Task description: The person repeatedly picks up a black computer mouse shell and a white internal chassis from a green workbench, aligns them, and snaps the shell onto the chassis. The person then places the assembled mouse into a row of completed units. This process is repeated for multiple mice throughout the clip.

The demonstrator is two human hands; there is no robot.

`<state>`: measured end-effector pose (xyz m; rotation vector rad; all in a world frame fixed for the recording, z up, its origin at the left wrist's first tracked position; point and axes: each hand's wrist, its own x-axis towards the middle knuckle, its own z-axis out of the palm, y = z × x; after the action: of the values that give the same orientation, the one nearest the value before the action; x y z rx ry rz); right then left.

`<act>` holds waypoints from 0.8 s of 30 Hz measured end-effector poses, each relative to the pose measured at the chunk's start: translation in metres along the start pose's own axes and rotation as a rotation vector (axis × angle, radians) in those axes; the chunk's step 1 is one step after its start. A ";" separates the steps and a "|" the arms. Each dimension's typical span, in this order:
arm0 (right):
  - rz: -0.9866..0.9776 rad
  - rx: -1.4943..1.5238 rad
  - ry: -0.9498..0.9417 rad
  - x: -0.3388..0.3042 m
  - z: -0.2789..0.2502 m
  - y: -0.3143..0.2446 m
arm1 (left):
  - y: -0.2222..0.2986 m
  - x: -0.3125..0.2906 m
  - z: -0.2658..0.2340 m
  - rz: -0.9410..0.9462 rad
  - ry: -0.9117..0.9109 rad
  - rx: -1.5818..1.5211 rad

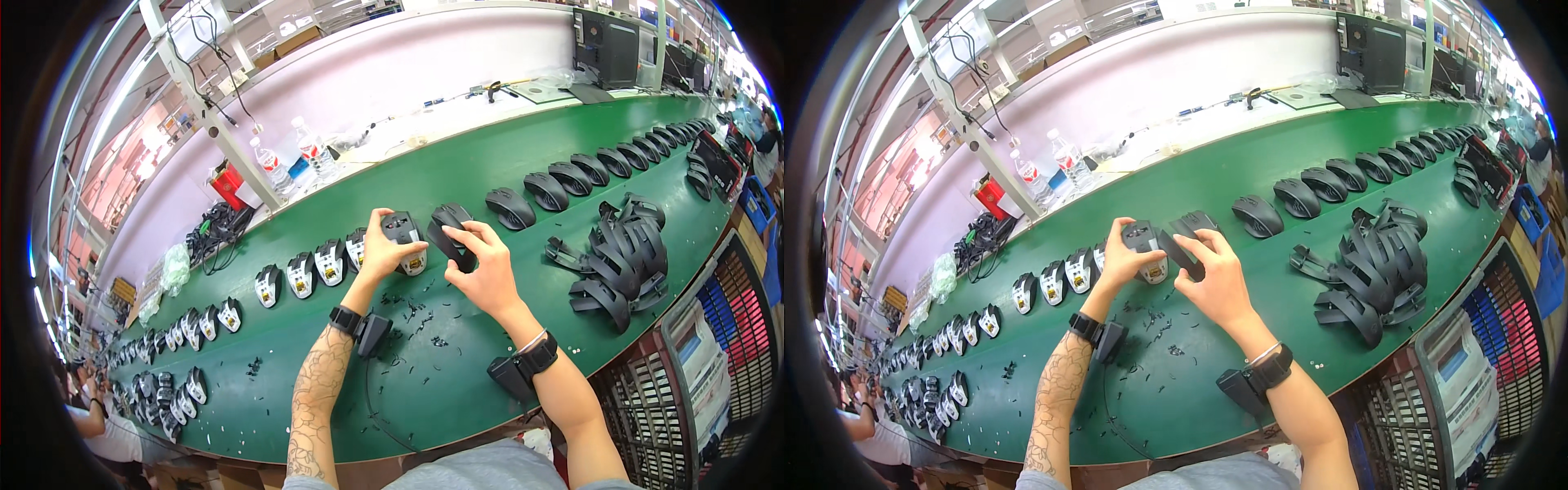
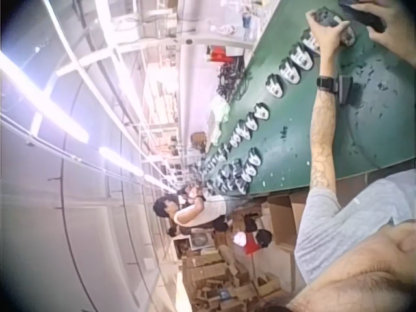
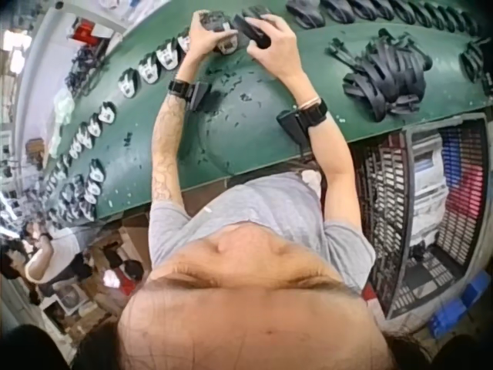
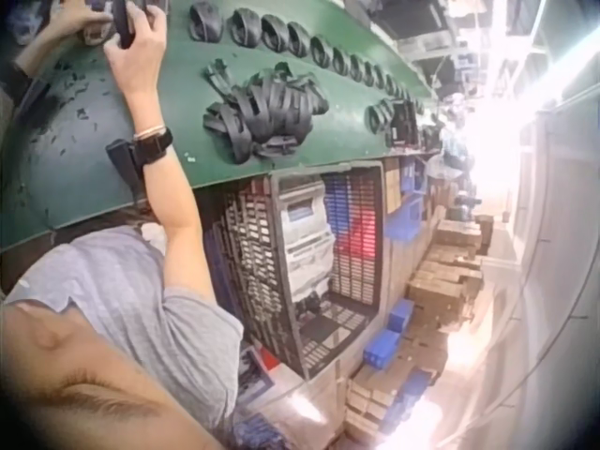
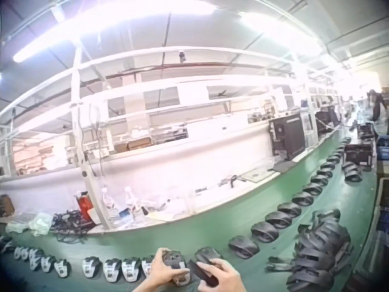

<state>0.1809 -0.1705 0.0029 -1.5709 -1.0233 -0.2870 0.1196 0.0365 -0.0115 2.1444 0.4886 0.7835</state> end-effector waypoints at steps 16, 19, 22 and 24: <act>0.052 0.183 -0.131 -0.011 0.020 -0.021 | 0.020 -0.067 -0.019 -0.597 -0.020 -1.087; 0.000 0.129 -0.169 -0.021 0.028 -0.024 | 0.029 -0.074 -0.014 -0.523 -0.019 -1.123; -0.010 0.039 -0.163 -0.025 0.031 -0.026 | 0.040 -0.083 -0.009 -0.447 0.075 -1.053; -0.020 0.038 -0.141 -0.024 0.031 -0.027 | 0.043 -0.089 -0.003 -0.367 0.078 -1.016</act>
<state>0.1365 -0.1554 -0.0042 -1.5638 -1.1477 -0.1713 0.0558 -0.0392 -0.0092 1.0525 0.3830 0.6895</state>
